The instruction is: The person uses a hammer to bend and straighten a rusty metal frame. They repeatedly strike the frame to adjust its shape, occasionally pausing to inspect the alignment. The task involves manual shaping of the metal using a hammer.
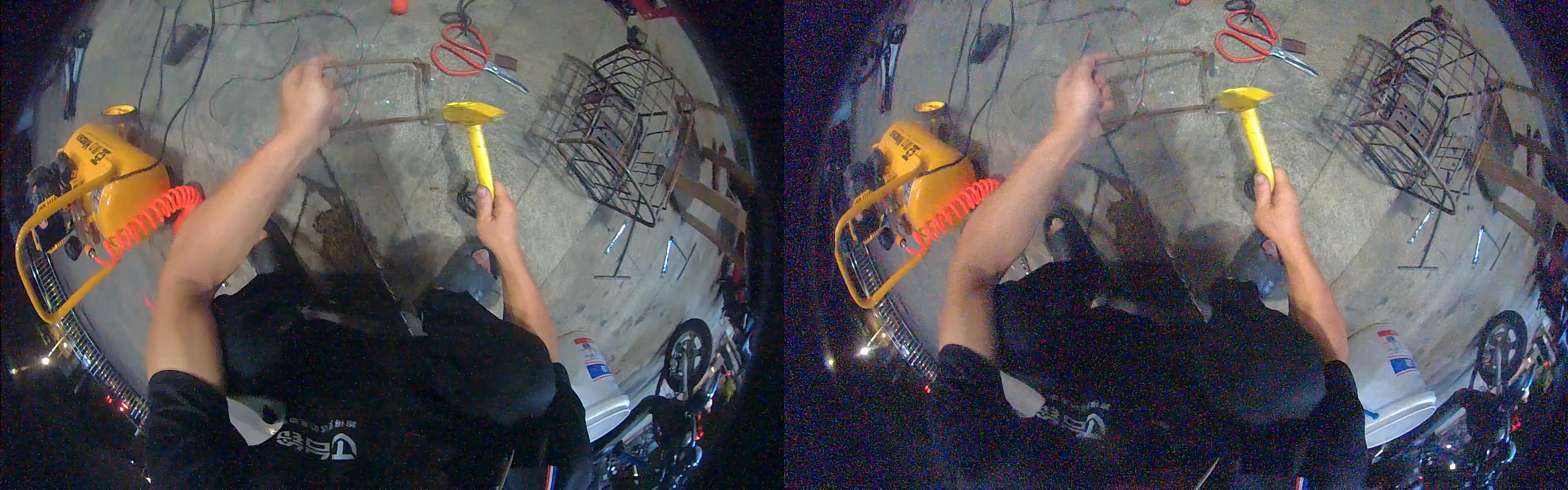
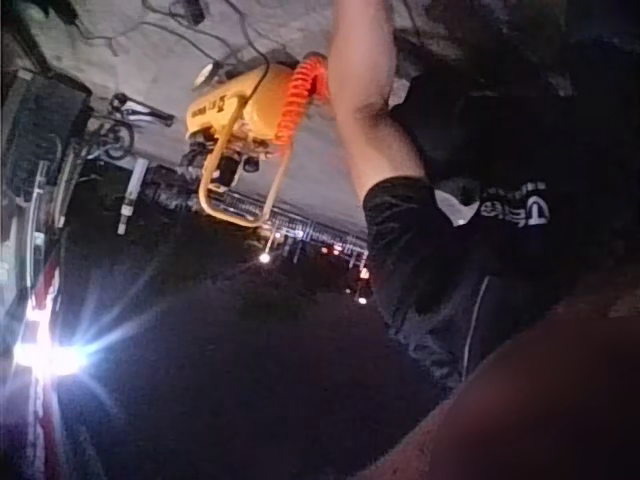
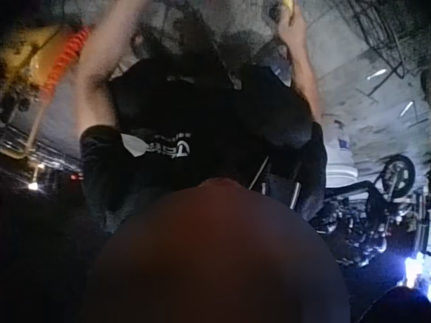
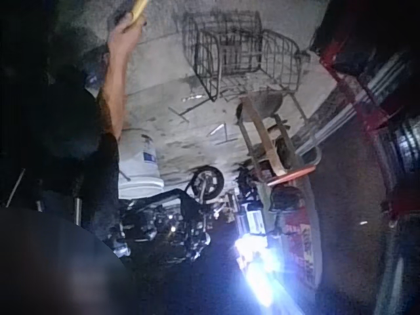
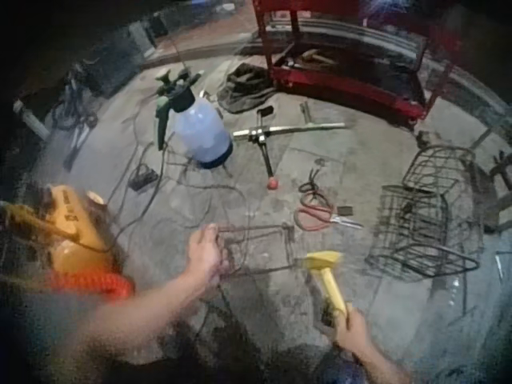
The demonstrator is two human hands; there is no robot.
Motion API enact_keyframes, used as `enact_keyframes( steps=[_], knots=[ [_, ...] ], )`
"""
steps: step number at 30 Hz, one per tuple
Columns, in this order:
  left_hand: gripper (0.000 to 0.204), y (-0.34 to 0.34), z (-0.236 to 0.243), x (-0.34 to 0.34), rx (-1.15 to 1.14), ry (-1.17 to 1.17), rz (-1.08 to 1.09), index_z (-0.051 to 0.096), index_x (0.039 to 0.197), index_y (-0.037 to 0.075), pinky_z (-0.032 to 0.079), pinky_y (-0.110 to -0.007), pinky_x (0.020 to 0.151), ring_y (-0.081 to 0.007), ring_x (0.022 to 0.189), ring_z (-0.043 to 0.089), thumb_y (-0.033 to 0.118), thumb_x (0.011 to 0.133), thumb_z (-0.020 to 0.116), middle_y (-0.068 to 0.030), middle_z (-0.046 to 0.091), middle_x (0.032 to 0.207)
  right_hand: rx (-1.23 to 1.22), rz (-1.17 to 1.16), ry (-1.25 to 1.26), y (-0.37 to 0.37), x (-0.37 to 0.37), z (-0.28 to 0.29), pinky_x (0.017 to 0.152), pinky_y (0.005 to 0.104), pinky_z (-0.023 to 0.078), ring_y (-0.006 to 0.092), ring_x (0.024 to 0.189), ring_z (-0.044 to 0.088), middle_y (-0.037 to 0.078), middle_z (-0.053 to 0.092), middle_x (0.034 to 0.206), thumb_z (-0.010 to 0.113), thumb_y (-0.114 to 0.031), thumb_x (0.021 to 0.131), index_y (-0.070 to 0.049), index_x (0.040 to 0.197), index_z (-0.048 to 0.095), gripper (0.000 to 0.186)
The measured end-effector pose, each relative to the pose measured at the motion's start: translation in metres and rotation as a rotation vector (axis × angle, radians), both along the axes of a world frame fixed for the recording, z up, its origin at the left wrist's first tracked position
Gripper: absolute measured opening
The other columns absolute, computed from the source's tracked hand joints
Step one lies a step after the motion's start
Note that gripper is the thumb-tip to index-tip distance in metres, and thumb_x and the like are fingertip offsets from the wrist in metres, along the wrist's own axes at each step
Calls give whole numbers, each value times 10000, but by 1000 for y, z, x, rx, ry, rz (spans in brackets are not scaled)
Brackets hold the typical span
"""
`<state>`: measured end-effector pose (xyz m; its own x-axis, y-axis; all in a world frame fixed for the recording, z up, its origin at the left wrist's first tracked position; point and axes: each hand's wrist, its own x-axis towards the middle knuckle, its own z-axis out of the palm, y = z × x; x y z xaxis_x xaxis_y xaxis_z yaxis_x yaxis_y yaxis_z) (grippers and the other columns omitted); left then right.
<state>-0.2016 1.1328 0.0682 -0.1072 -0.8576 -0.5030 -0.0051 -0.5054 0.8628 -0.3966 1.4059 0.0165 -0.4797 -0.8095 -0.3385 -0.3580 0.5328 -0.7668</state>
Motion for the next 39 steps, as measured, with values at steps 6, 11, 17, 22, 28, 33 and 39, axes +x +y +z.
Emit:
enact_keyframes(
  steps=[6,11,17,22,28,33,39],
  knots=[
    [309,13,-27,21,108,-392,-279,485,1120,-30,381,-318,376,-162,482,517,194,924,565,-74,536,736,-17,-145,-184,19,-12,-13,550,352,421,171,595,493,83,513,651,518,-268,990,-21,921,533,257],
    [416,-1,-41,38,435,-470,-745,479,1122,-16,510,-323,477,-229,614,631,293,894,641,-131,608,846,14,-157,-110,29,-14,-13,540,361,415,199,569,501,109,512,632,527,-284,983,-22,943,549,266],
    [523,-1,-55,24,774,-365,-1035,503,1165,-3,566,-371,614,-272,766,678,443,909,599,-178,648,971,89,-136,-86,33,-13,-3,460,373,420,218,468,523,103,523,608,519,-310,983,-35,1020,550,279],
    [400,32,-71,20,491,-329,-808,593,969,26,513,-354,583,-204,682,620,424,942,565,-88,614,803,161,-203,-274,35,-13,3,338,357,395,204,335,497,79,500,567,505,-319,987,-46,1101,518,296],
    [310,54,-82,12,-266,-431,-817,521,829,67,376,-282,585,-93,652,393,342,972,534,15,422,682,114,-237,-298,37,-12,1,327,334,377,183,332,483,57,464,542,491,-322,992,-45,1091,507,295],
    [330,58,-60,-2,-595,-450,-801,452,778,29,385,-345,558,-178,598,403,289,964,532,-86,415,642,76,-282,-342,38,-18,2,314,330,368,176,319,465,75,494,605,490,-306,989,-44,1105,509,286],
    [348,56,-50,-18,-756,-422,-884,433,752,10,381,-373,538,-238,572,419,275,953,538,-139,426,644,-34,-283,-186,40,-28,9,444,367,417,216,452,527,123,525,669,507,-281,979,-36,1077,536,265]
  ],
)
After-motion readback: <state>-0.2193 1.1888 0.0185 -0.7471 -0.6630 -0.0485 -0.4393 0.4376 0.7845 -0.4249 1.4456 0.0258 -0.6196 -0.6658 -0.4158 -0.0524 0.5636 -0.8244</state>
